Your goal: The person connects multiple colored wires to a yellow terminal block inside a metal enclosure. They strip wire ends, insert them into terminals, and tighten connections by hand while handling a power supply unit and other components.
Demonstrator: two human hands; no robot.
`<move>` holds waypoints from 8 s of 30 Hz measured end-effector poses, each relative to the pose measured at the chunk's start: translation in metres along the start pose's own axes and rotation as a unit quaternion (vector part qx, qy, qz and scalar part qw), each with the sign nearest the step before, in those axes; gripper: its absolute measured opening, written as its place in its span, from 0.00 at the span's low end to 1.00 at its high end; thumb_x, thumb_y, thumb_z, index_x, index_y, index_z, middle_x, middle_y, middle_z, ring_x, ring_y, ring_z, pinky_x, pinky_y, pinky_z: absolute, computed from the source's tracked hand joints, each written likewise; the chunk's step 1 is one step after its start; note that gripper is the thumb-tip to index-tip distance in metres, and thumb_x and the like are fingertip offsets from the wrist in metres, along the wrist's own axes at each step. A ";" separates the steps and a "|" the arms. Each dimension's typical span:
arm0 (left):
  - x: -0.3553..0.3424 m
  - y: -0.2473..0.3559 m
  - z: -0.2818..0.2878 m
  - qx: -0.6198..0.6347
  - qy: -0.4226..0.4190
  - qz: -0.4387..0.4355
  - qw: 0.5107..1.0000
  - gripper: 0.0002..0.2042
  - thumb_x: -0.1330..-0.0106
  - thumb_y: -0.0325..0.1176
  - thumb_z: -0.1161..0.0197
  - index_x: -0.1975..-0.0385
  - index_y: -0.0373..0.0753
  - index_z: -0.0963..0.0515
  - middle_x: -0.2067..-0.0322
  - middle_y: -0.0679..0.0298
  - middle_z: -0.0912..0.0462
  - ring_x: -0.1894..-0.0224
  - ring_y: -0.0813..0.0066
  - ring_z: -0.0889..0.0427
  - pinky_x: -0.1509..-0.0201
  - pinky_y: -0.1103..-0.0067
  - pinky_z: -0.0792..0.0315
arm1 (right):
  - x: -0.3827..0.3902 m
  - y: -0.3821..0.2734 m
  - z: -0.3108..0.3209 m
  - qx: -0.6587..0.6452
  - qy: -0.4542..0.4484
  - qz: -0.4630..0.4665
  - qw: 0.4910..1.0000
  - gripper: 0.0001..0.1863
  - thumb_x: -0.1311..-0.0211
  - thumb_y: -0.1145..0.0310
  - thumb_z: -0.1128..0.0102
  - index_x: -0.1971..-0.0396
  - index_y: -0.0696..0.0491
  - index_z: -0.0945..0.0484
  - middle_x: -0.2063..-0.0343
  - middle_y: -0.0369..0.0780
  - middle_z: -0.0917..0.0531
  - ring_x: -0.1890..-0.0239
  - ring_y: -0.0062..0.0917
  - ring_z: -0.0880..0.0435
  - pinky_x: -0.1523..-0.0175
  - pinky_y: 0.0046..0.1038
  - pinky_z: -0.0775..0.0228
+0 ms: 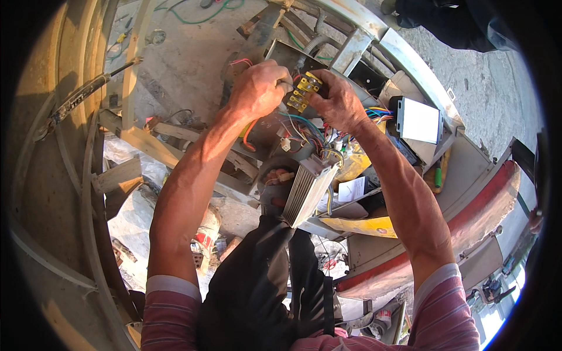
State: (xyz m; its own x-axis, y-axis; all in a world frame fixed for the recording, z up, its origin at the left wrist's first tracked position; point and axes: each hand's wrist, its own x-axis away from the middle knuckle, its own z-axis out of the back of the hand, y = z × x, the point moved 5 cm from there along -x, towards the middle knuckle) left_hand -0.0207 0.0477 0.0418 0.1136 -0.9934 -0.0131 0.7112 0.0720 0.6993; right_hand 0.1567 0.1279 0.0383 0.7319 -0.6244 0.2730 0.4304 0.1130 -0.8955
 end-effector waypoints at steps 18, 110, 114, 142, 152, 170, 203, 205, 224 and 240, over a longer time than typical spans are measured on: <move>0.000 -0.003 0.000 0.069 -0.008 0.089 0.994 0.16 0.37 0.35 0.31 0.50 0.38 0.13 0.54 0.50 0.14 0.50 0.52 0.14 0.45 0.65 0.21 | 0.001 -0.001 -0.001 -0.035 0.000 -0.016 0.999 0.23 0.36 0.62 0.35 0.44 0.57 0.17 0.56 0.48 0.10 0.53 0.35 0.10 0.45 0.35 0.20; -0.013 0.008 -0.010 0.107 -0.077 0.116 0.984 0.22 0.45 0.37 0.27 0.53 0.32 0.17 0.59 0.46 0.11 0.57 0.53 0.11 0.51 0.65 0.19 | 0.030 -0.045 -0.020 0.171 -0.183 -0.025 0.968 0.15 0.37 0.64 0.40 0.54 0.51 0.13 0.62 0.49 0.10 0.55 0.47 0.11 0.48 0.46 0.19; -0.014 0.008 -0.010 0.115 -0.081 0.112 0.984 0.21 0.46 0.36 0.27 0.53 0.32 0.17 0.61 0.46 0.11 0.57 0.52 0.11 0.51 0.65 0.19 | 0.034 -0.038 -0.011 0.116 -0.210 -0.075 0.968 0.17 0.38 0.61 0.36 0.52 0.50 0.13 0.66 0.46 0.12 0.61 0.38 0.11 0.53 0.40 0.21; -0.014 0.010 -0.016 0.139 -0.098 0.115 0.979 0.20 0.46 0.34 0.26 0.55 0.30 0.18 0.65 0.50 0.11 0.61 0.61 0.11 0.55 0.69 0.19 | 0.057 -0.004 0.002 -0.222 -0.195 -0.087 0.951 0.14 0.35 0.77 0.32 0.49 0.57 0.13 0.66 0.31 0.14 0.67 0.10 0.24 0.62 0.22 0.31; -0.014 0.006 -0.022 0.181 -0.095 0.123 0.971 0.14 0.42 0.31 0.30 0.59 0.32 0.20 0.68 0.63 0.17 0.64 0.75 0.20 0.58 0.76 0.24 | 0.050 0.002 0.019 -0.202 -0.248 -0.118 0.940 0.31 0.28 0.43 0.48 0.53 0.58 0.11 0.51 0.40 0.10 0.53 0.23 0.18 0.50 0.26 0.33; -0.013 0.006 -0.022 0.127 -0.095 0.119 0.980 0.16 0.41 0.32 0.29 0.55 0.32 0.19 0.66 0.62 0.15 0.64 0.75 0.18 0.56 0.75 0.21 | 0.048 -0.027 0.041 -0.172 -0.304 -0.032 0.936 0.16 0.36 0.67 0.33 0.53 0.59 0.09 0.57 0.42 0.11 0.50 0.25 0.16 0.39 0.29 0.26; -0.016 -0.009 -0.027 0.196 -0.134 0.095 0.967 0.12 0.38 0.30 0.26 0.58 0.33 0.18 0.71 0.70 0.21 0.68 0.82 0.25 0.64 0.78 0.26 | 0.035 -0.022 0.009 0.291 0.042 0.014 0.956 0.12 0.37 0.58 0.35 0.64 0.49 0.12 0.65 0.43 0.11 0.61 0.47 0.11 0.55 0.47 0.19; -0.016 -0.010 -0.028 0.206 -0.142 0.102 0.963 0.12 0.38 0.30 0.26 0.58 0.33 0.18 0.71 0.71 0.21 0.68 0.83 0.24 0.64 0.79 0.26 | 0.037 -0.024 0.009 0.285 0.052 0.026 0.957 0.11 0.36 0.58 0.35 0.63 0.49 0.12 0.63 0.42 0.12 0.61 0.47 0.11 0.55 0.47 0.19; -0.018 -0.008 -0.024 0.185 -0.162 0.064 0.967 0.12 0.34 0.30 0.29 0.55 0.33 0.18 0.67 0.66 0.15 0.63 0.78 0.18 0.57 0.76 0.23 | 0.040 -0.016 -0.005 0.335 0.106 0.073 0.933 0.10 0.38 0.61 0.34 0.70 0.51 0.16 0.69 0.42 0.14 0.67 0.46 0.12 0.60 0.47 0.20; -0.011 0.005 -0.029 0.116 -0.096 0.084 0.985 0.13 0.38 0.30 0.30 0.56 0.34 0.21 0.67 0.58 0.16 0.64 0.68 0.17 0.57 0.71 0.22 | 0.044 -0.028 0.017 0.270 0.077 0.084 0.956 0.10 0.37 0.68 0.37 0.60 0.52 0.11 0.61 0.47 0.14 0.55 0.45 0.13 0.48 0.44 0.19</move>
State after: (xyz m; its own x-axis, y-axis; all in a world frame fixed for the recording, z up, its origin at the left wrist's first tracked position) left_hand 0.0017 0.0619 0.0244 0.0672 -0.9692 0.2368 0.5140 0.2370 0.8244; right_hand 0.1860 0.1103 0.0820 0.7464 -0.6636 0.0495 0.5538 0.5782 -0.5991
